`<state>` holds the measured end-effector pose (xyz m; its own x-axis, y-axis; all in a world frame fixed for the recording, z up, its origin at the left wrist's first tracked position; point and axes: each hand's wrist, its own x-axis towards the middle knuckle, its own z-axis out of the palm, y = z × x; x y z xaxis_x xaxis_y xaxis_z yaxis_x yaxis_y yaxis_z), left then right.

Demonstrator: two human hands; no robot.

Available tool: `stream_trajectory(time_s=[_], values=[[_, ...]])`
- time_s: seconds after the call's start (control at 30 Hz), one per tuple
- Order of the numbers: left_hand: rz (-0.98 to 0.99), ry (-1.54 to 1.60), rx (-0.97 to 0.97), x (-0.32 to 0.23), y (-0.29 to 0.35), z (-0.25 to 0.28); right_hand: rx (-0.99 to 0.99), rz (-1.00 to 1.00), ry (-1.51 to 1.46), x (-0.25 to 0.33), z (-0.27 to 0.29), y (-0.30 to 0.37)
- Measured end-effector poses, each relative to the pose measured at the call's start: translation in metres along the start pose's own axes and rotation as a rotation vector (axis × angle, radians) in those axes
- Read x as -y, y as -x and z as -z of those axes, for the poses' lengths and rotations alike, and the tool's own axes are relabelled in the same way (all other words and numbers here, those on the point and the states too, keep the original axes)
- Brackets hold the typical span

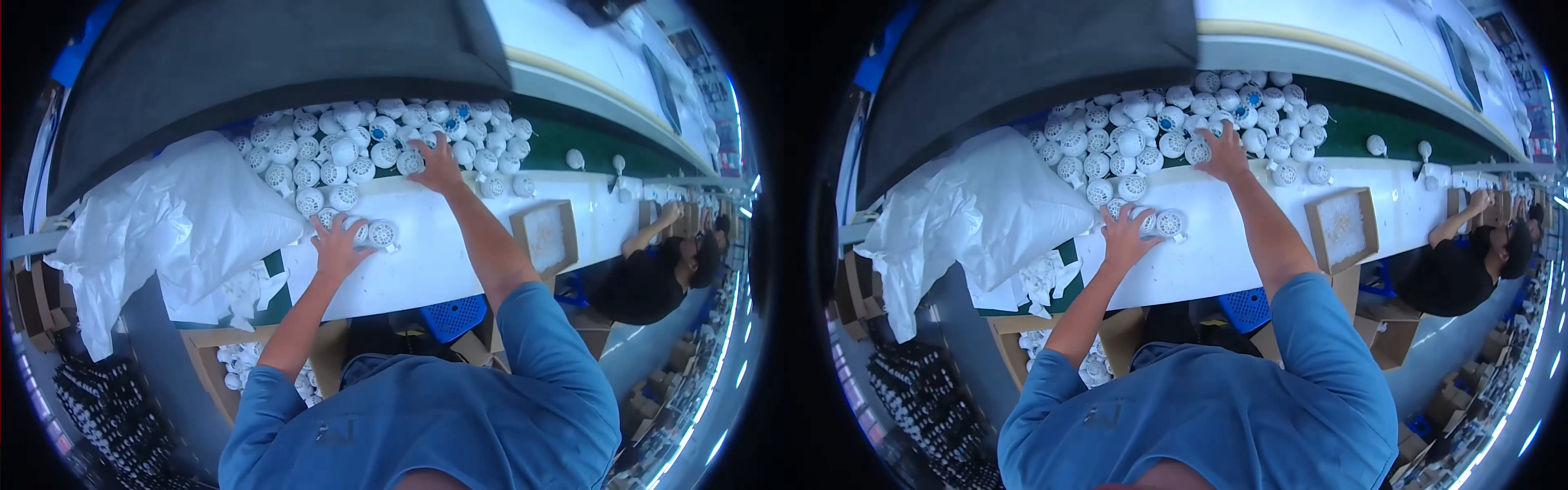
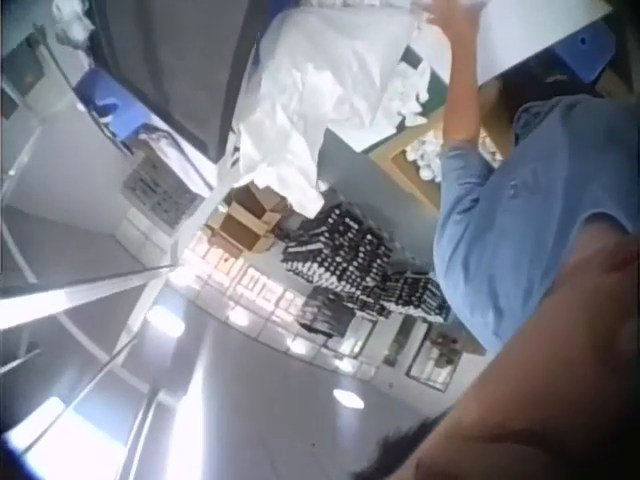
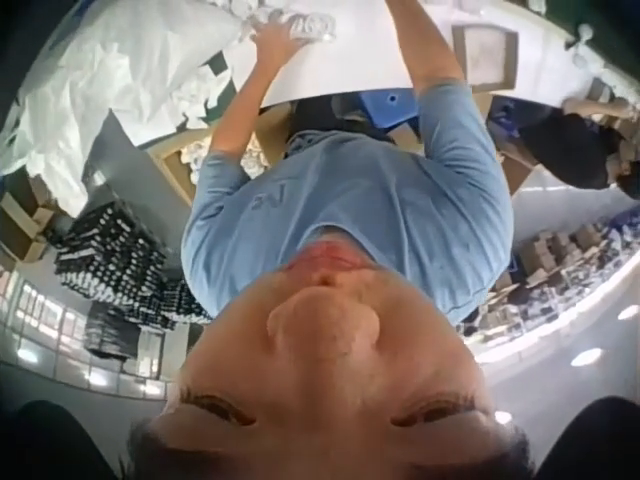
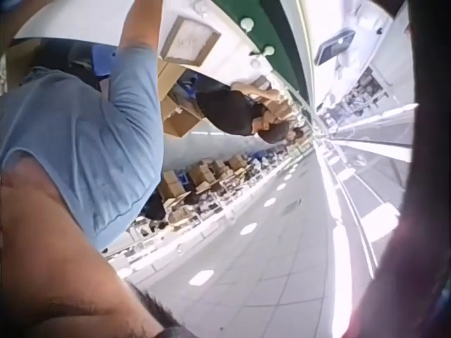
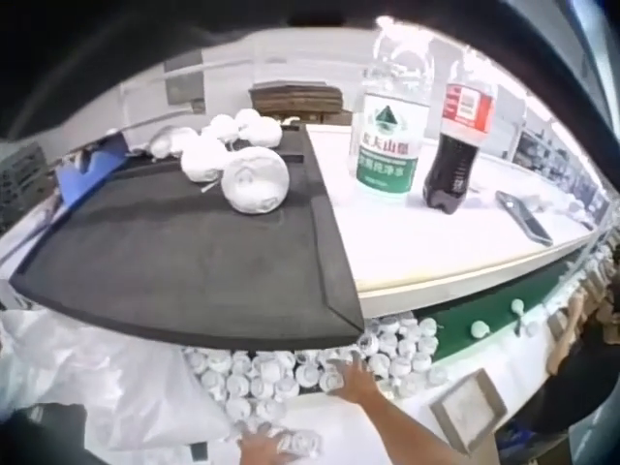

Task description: Assembling plastic spherical components and packaging them into cardboard boxes on a factory assembly line.

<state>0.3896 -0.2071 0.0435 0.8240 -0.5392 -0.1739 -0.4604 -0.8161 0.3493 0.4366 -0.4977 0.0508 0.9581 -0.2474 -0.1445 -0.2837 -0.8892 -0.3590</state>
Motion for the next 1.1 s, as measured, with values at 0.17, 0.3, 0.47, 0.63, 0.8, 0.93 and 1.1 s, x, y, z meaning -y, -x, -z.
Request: stream_trajectory(time_s=[0.17,0.3,0.47,0.63,0.8,0.93,1.1], values=[[0.060,0.102,-0.034,0.005,-0.013,0.002,0.119,0.085,0.035,-0.009,0.004,-0.005],[0.048,0.019,0.140,-0.001,-0.016,0.005,0.174,0.142,-0.058,-0.017,-0.016,0.007],[-0.007,0.039,0.161,-0.007,-0.006,-0.003,-0.014,0.200,0.136,0.019,-0.045,0.052],[-0.083,-0.075,0.155,-0.019,0.005,-0.011,0.097,0.085,0.062,0.030,-0.047,0.058],[0.044,-0.010,0.253,-0.031,-0.013,-0.012,0.296,-0.130,-0.140,0.025,-0.026,0.060],[0.169,0.073,0.342,-0.034,-0.023,0.006,0.570,-0.265,-0.445,-0.023,-0.001,0.104],[0.119,0.089,0.342,-0.035,-0.020,0.005,0.610,-0.272,-0.766,0.018,-0.057,0.155]])
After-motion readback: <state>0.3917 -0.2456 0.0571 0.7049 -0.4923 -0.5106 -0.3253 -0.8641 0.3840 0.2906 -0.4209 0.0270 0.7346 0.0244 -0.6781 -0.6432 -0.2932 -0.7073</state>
